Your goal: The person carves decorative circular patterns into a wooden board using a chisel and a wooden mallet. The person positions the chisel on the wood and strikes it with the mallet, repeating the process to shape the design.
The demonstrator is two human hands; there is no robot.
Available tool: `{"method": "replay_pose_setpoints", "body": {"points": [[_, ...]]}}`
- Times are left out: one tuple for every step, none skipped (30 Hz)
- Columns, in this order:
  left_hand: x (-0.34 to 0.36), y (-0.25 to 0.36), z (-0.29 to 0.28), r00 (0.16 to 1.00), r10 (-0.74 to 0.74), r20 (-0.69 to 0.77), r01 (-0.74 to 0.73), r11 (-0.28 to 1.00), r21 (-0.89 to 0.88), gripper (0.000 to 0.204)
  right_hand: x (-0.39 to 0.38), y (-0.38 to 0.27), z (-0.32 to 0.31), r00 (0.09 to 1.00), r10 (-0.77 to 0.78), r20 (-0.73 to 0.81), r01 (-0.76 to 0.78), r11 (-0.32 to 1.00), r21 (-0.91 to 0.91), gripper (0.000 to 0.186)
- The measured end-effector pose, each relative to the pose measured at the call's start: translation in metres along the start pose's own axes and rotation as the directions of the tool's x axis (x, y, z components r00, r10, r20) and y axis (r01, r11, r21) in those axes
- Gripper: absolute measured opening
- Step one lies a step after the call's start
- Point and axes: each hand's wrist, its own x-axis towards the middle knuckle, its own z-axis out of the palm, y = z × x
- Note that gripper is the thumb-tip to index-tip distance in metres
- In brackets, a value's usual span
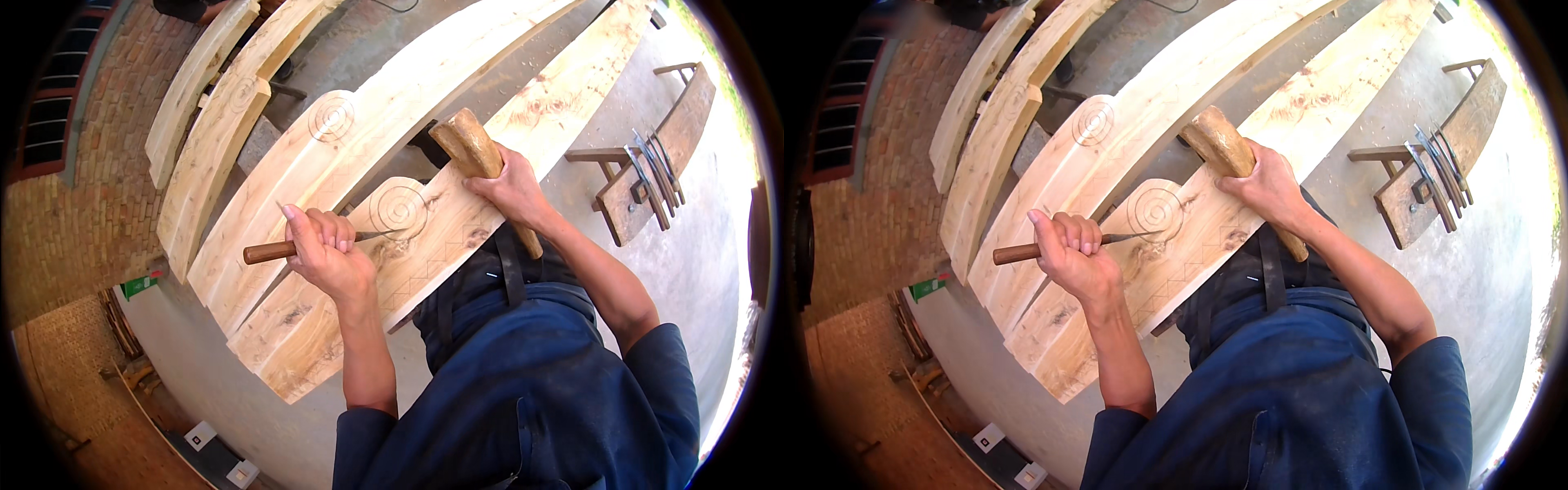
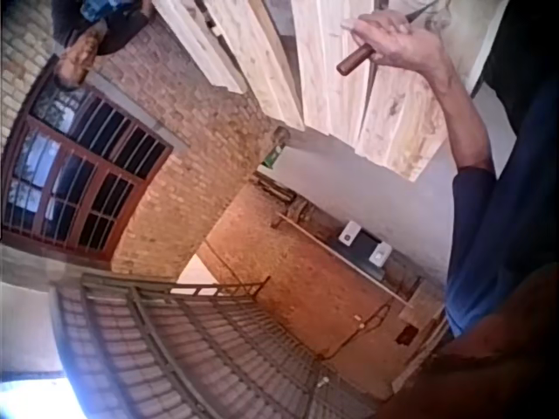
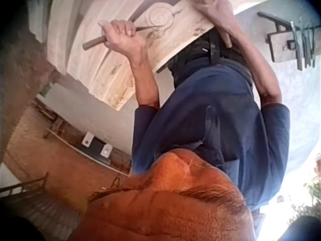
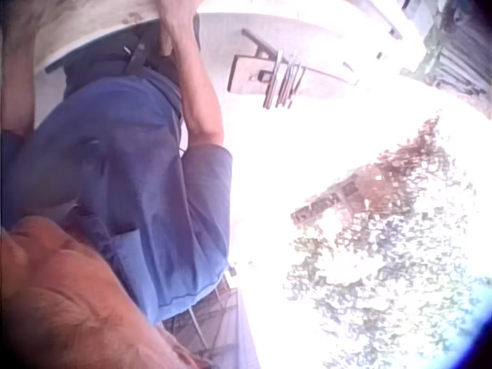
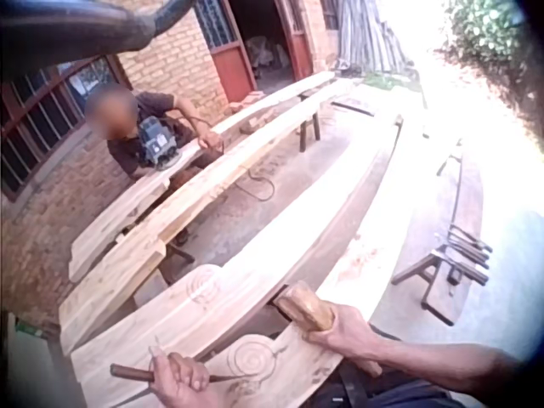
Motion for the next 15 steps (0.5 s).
{"method": "replay_pose_setpoints", "body": {"points": [[0.0000, -0.0002, 0.0002, 1.000, 0.004, 0.003, -0.004, 1.000, 0.002, 0.057, 0.0002, 0.0018, 0.0007, 1.000, -0.012, -0.003, 0.012, 1.000, -0.002, 0.054], [0.0001, -0.0009, -0.0002, 1.000, 0.001, 0.005, -0.001, 1.000, -0.007, 0.057, -0.0002, 0.0031, 0.0006, 1.000, -0.012, -0.004, 0.012, 1.000, 0.001, 0.055], [0.0008, -0.0012, -0.0007, 1.000, 0.000, 0.007, 0.000, 1.000, -0.015, 0.057, -0.0002, 0.0039, 0.0006, 1.000, -0.013, -0.006, 0.013, 1.000, 0.005, 0.055], [0.0014, -0.0014, -0.0012, 1.000, -0.002, 0.009, 0.002, 1.000, -0.023, 0.057, -0.0002, 0.0046, 0.0007, 1.000, -0.015, -0.007, 0.015, 1.000, 0.009, 0.055], [0.0018, -0.0009, -0.0014, 1.000, -0.006, 0.008, 0.006, 1.000, -0.017, 0.057, -0.0002, 0.0045, 0.0009, 1.000, -0.010, -0.004, 0.010, 1.000, 0.001, 0.055], [0.0023, 0.0003, -0.0009, 1.000, -0.009, 0.007, 0.009, 1.000, -0.012, 0.057, 0.0000, 0.0039, 0.0009, 1.000, -0.006, -0.002, 0.006, 1.000, -0.007, 0.055], [0.0027, 0.0010, -0.0008, 1.000, -0.012, 0.007, 0.012, 1.000, -0.007, 0.057, 0.0002, 0.0037, 0.0008, 1.000, -0.002, 0.000, 0.002, 1.000, -0.015, 0.055], [0.0032, 0.0011, -0.0011, 1.000, -0.011, 0.013, 0.011, 1.000, -0.005, 0.057, 0.0008, 0.0044, 0.0006, 1.000, -0.003, 0.004, 0.003, 1.000, -0.017, 0.055], [0.0034, 0.0010, -0.0015, 1.000, -0.010, 0.020, 0.010, 1.000, -0.002, 0.057, 0.0013, 0.0056, 0.0005, 1.000, -0.004, 0.009, 0.004, 1.000, -0.019, 0.054], [0.0035, 0.0009, -0.0019, 1.000, -0.010, 0.026, 0.010, 1.000, 0.000, 0.057, 0.0014, 0.0063, 0.0003, 1.000, -0.004, 0.013, 0.004, 1.000, -0.021, 0.054], [0.0034, 0.0007, -0.0023, 1.000, -0.012, 0.027, 0.012, 1.000, -0.008, 0.057, 0.0010, 0.0060, 0.0001, 1.000, -0.008, 0.008, 0.008, 1.000, -0.017, 0.054], [0.0033, 0.0008, -0.0029, 1.000, -0.013, 0.027, 0.013, 1.000, -0.015, 0.057, 0.0006, 0.0043, 0.0003, 1.000, -0.012, 0.004, 0.012, 1.000, -0.013, 0.054], [0.0032, 0.0009, -0.0034, 1.000, -0.013, 0.027, 0.014, 1.000, -0.023, 0.057, 0.0003, 0.0035, 0.0005, 1.000, -0.017, 0.000, 0.017, 1.000, -0.009, 0.054], [0.0033, 0.0007, -0.0035, 1.000, -0.015, 0.027, 0.015, 1.000, -0.021, 0.057, 0.0004, 0.0045, 0.0005, 1.000, -0.016, 0.001, 0.016, 1.000, -0.012, 0.054], [0.0038, 0.0006, -0.0030, 1.000, -0.015, 0.028, 0.016, 1.000, -0.019, 0.058, 0.0011, 0.0057, 0.0002, 1.000, -0.016, 0.002, 0.016, 1.000, -0.016, 0.054]]}}
